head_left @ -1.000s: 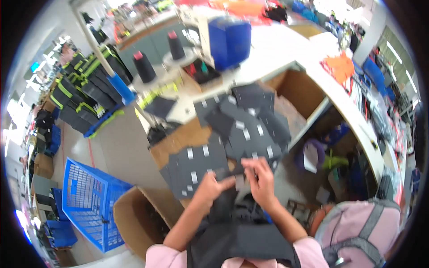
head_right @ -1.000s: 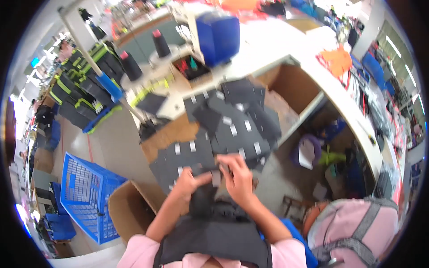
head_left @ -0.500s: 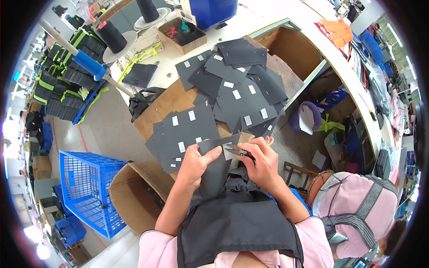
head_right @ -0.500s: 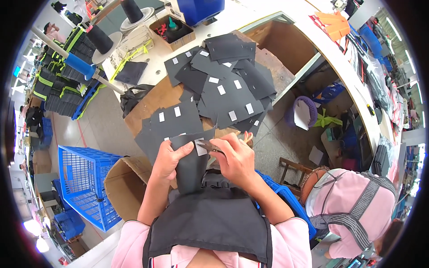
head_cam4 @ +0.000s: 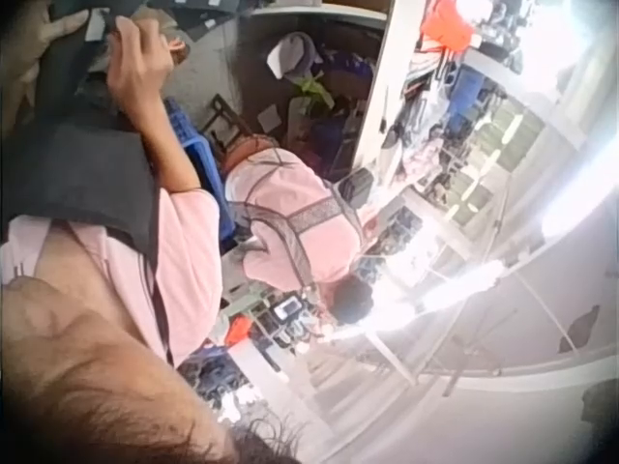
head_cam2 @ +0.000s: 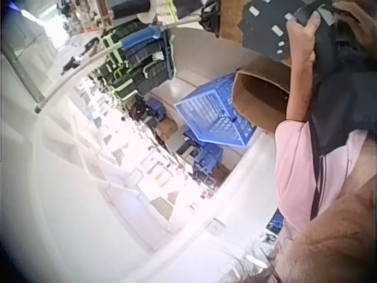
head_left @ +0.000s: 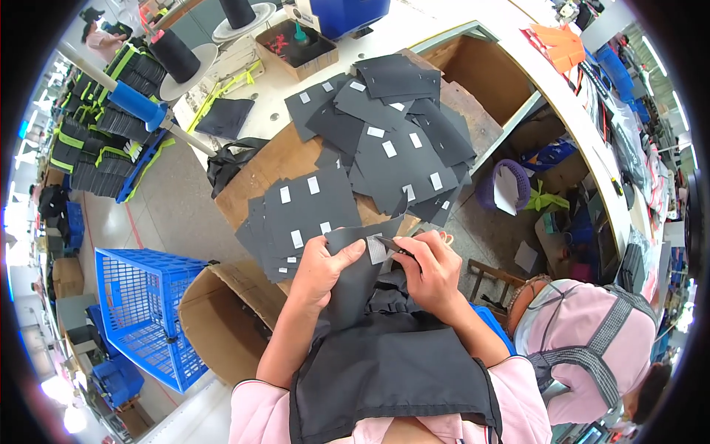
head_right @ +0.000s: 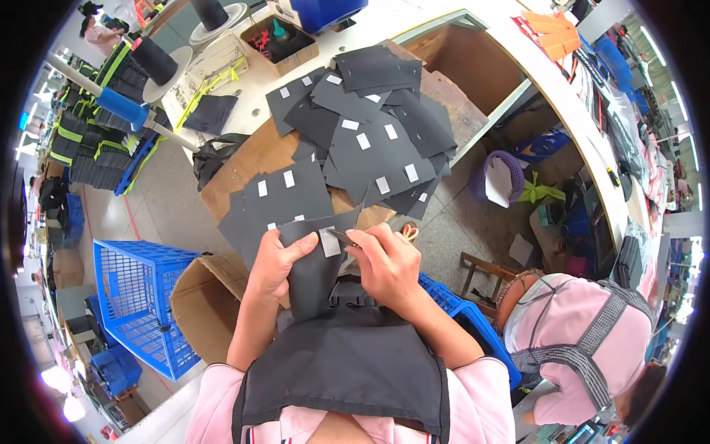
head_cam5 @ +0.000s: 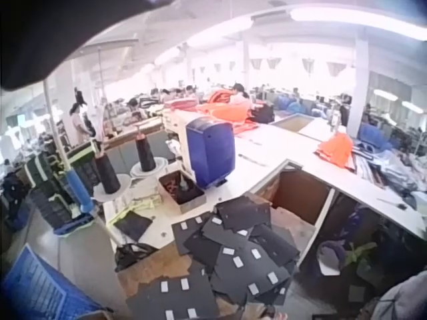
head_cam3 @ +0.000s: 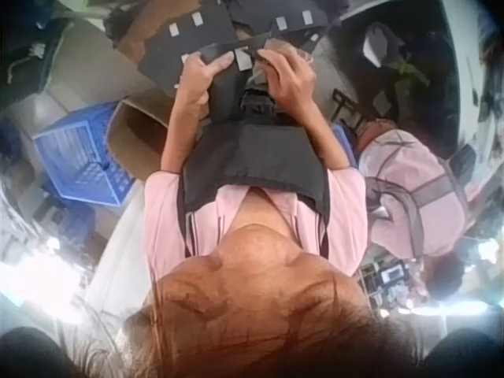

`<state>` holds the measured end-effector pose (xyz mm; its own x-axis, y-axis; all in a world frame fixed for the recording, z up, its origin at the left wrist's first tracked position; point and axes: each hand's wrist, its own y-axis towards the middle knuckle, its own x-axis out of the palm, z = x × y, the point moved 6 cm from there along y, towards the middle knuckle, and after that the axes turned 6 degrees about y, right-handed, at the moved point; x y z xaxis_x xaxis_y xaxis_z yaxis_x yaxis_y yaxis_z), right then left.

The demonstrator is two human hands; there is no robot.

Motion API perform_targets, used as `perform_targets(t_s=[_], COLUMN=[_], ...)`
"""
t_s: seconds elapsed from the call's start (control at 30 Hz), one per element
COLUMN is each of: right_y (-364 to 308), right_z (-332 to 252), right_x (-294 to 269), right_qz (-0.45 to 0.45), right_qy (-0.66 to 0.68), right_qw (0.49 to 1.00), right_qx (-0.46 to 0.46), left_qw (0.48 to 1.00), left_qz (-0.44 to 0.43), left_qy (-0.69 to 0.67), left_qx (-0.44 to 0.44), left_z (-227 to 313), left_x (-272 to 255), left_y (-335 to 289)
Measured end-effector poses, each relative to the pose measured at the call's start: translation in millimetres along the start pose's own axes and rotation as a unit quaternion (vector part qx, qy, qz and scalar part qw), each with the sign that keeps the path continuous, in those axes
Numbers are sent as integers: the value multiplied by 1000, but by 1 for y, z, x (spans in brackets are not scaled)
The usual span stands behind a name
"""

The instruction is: Trimming small black fabric pieces with scissors at a manufacturing station.

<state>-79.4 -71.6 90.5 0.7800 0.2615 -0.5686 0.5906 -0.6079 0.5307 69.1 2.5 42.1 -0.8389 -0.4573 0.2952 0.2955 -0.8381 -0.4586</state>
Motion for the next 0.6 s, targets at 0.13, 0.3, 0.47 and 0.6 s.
perform_targets(t_s=[0.13, 0.3, 0.47, 0.6], right_y=[-2, 30, 28, 14], right_z=[4, 28, 52, 52], right_x=[-9, 0, 9, 18], right_qz=[38, -214, -323, -256], right_qy=[24, 194, 233, 275], right_qw=[999, 938, 906, 894], right_qx=[-4, 191, 147, 246], left_qw=[999, 966, 993, 994], left_qz=[-10, -14, -37, -103], left_qy=[33, 232, 108, 46], left_qx=[-8, 112, -7, 14], left_z=[-1, 6, -10, -10], left_x=[1, 4, -1, 5], left_y=[1, 2, 10, 5])
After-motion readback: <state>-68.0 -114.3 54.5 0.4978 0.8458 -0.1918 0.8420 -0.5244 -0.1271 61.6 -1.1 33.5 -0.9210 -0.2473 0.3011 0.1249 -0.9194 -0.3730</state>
